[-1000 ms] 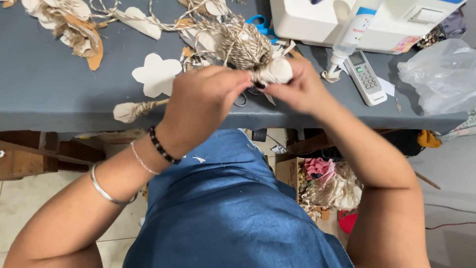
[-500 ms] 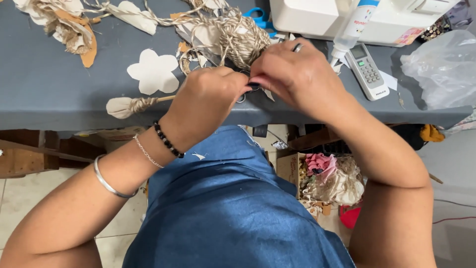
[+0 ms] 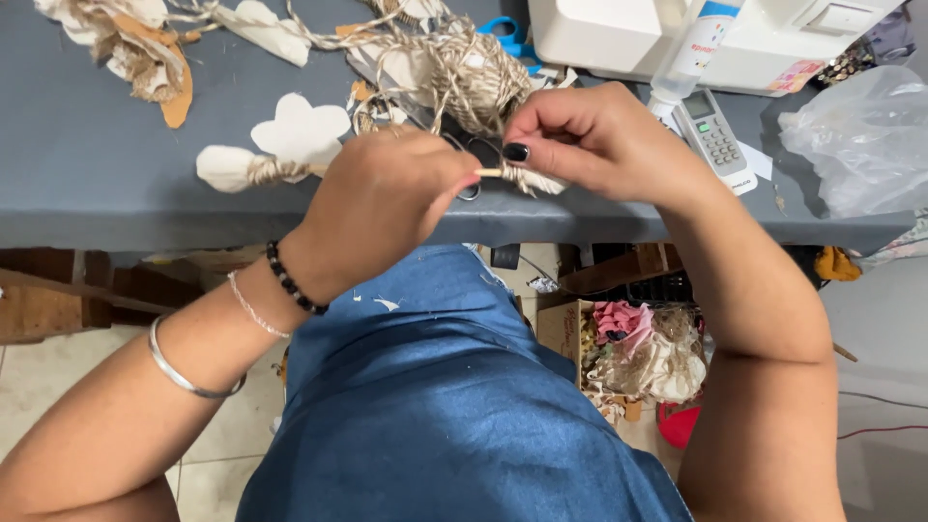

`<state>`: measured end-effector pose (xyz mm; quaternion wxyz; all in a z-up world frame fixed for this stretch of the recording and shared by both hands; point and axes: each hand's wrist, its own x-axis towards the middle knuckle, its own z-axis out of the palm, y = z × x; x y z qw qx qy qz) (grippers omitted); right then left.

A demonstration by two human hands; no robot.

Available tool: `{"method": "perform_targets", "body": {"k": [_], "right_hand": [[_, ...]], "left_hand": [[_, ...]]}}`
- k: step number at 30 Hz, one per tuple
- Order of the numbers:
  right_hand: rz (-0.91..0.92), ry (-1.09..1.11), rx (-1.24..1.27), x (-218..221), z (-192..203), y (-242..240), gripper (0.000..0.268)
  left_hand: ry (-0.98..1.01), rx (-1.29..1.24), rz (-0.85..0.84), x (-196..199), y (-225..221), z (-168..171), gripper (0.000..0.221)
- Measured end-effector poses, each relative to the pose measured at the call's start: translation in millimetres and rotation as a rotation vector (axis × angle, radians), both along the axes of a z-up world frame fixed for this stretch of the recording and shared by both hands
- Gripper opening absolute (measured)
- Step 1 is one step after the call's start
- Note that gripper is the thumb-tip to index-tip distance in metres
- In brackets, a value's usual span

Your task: Wrapping fabric and twine around wooden sticks using glue to create decorative items

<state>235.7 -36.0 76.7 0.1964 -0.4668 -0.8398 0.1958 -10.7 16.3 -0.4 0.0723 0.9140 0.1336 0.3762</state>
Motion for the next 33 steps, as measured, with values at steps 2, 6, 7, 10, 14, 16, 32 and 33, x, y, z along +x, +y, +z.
{"method": "perform_targets", "body": {"k": [2, 6, 7, 10, 14, 16, 32, 33], "right_hand": [[0.066, 0.191, -0.367, 13.9, -0.7, 10.3, 0.016], [0.128, 0.308, -0.541, 28.5, -17.3, 21.6, 0.014], [0.158, 0.365, -0.418, 28.9, -25.6, 22.8, 0.011], [0.127, 0.388, -0.109, 21.6, -53.0, 15.4, 0.012], [-0.006, 0.068, 0.405, -8.1, -58.1, -9.6, 0.020], [0.047, -0.075, 0.596, -13.8, -52.2, -17.6, 0.017], [0.221, -0.371, 0.781, 13.0, 4.7, 41.3, 0.010], [0.225, -0.371, 0.785, 14.0, 7.3, 39.1, 0.010]], "left_hand": [[-0.016, 0.058, -0.030, -0.1, -4.1, 4.0, 0.013], [-0.049, 0.077, -0.065, -1.1, -9.1, 8.7, 0.009], [-0.103, 0.068, -0.030, -1.1, -9.2, 12.3, 0.006], [-0.211, 0.032, 0.032, -2.8, -4.4, 13.7, 0.008], [-0.263, -0.013, 0.139, -5.6, 3.6, 13.7, 0.014], [-0.230, -0.035, 0.178, -6.7, 7.1, 8.6, 0.015], [0.081, 0.287, 0.283, -11.3, -3.5, 7.2, 0.024], [0.080, 0.290, 0.288, -15.5, -3.0, 10.0, 0.024]]}}
